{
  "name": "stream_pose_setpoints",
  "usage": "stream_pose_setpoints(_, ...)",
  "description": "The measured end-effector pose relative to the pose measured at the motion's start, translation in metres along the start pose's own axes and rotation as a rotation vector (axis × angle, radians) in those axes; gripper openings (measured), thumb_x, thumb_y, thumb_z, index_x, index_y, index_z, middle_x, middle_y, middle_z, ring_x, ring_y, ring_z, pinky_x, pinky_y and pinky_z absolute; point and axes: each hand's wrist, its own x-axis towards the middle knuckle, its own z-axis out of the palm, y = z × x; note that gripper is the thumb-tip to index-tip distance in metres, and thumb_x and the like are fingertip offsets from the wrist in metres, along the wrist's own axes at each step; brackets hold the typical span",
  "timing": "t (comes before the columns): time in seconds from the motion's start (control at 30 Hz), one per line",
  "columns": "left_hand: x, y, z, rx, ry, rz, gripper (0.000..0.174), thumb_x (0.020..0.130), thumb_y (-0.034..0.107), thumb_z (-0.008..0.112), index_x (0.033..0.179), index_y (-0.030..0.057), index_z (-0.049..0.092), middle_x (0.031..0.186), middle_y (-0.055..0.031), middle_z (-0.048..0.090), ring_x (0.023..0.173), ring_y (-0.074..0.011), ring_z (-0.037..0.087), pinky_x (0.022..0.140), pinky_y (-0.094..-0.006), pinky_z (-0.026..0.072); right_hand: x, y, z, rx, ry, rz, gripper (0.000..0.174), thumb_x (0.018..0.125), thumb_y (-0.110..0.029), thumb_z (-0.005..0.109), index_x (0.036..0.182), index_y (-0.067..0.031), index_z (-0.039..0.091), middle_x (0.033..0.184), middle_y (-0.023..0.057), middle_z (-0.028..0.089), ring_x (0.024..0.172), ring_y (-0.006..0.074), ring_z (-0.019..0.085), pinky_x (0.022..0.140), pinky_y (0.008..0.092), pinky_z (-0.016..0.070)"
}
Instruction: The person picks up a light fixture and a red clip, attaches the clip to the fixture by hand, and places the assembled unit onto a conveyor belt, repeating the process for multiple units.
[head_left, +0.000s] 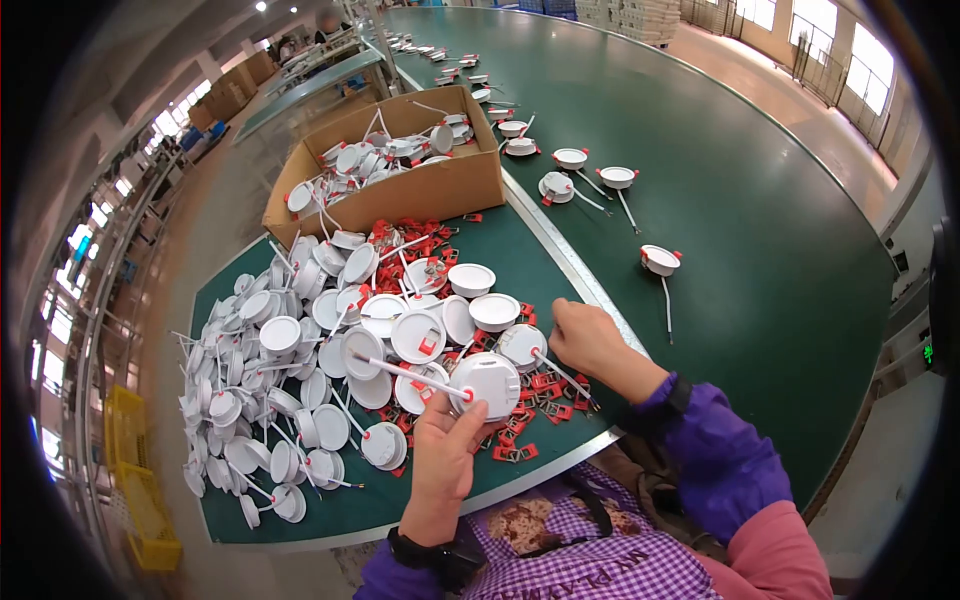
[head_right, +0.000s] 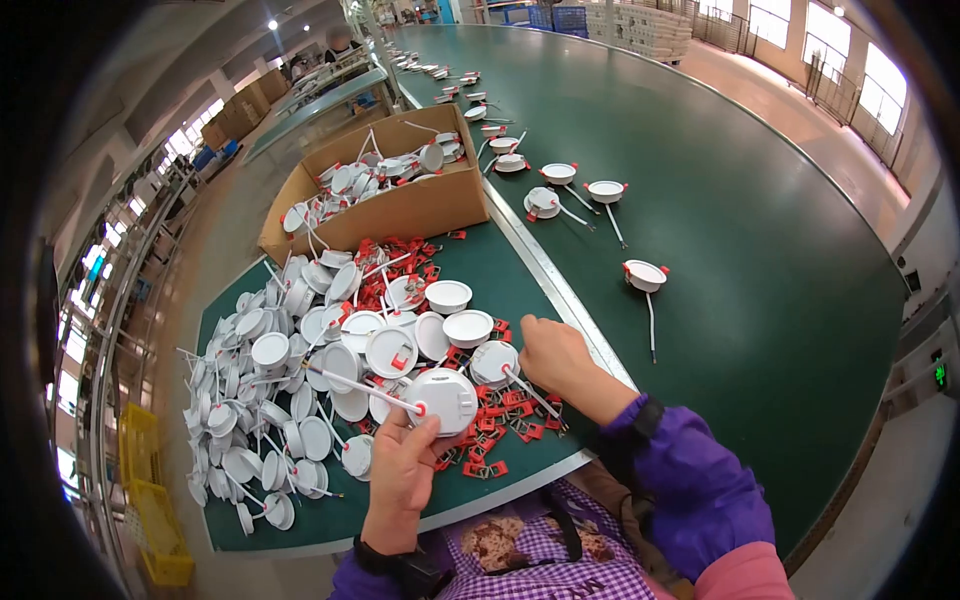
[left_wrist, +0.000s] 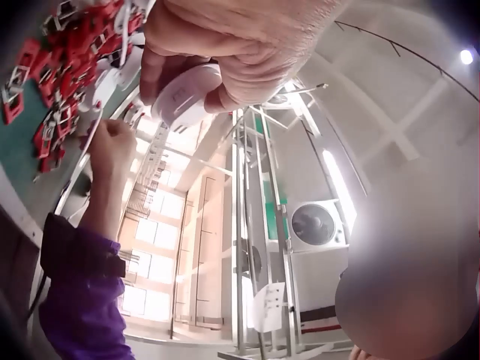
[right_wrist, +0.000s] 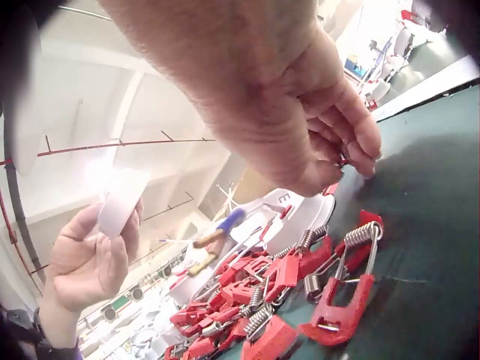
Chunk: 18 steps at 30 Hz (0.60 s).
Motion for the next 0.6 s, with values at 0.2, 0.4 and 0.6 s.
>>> stream_pose_setpoints(0.2,-0.004,-0.018,0.004,-0.005,0.044,0.023,0.037,0.085,-0.003,0.057,0.120,-0.0018,0.046,0.107,-0.0111,0.059,0.095,-0.0178,0.061,0.082,-0.0292,0.0515,-0.048,-0.045,-0.033,0.676,0.282,-0.039,0.012,0.078,-0.008,0.058,0.086,0.0007,0.055,0.072,0.0183,0.060,0.064,0.0341,0.061,0.059,0.0385,0.0483)
stream_pose_setpoints(0.4,-0.007,-0.024,0.007,0.147,0.048,0.134,0.030,0.085,-0.001,0.058,0.114,-0.0019,0.049,0.101,-0.0071,0.059,0.088,-0.0093,0.058,0.076,-0.0214,0.0473,-0.067,-0.056,-0.031,0.639,0.259,-0.212,0.013,0.080,-0.006,0.060,0.091,0.0009,0.060,0.079,0.0170,0.061,0.068,0.0333,0.061,0.060,0.0371,0.0492)
stream_pose_setpoints(0.6,-0.009,-0.028,0.010,0.296,0.044,0.173,0.017,0.085,0.002,0.060,0.100,-0.0004,0.052,0.085,-0.0017,0.059,0.072,-0.0034,0.055,0.060,-0.0179,0.0439,-0.078,-0.060,-0.027,0.581,0.259,-0.239,0.016,0.078,0.000,0.063,0.094,0.0000,0.060,0.082,0.0137,0.062,0.070,0.0278,0.063,0.060,0.0334,0.0496)
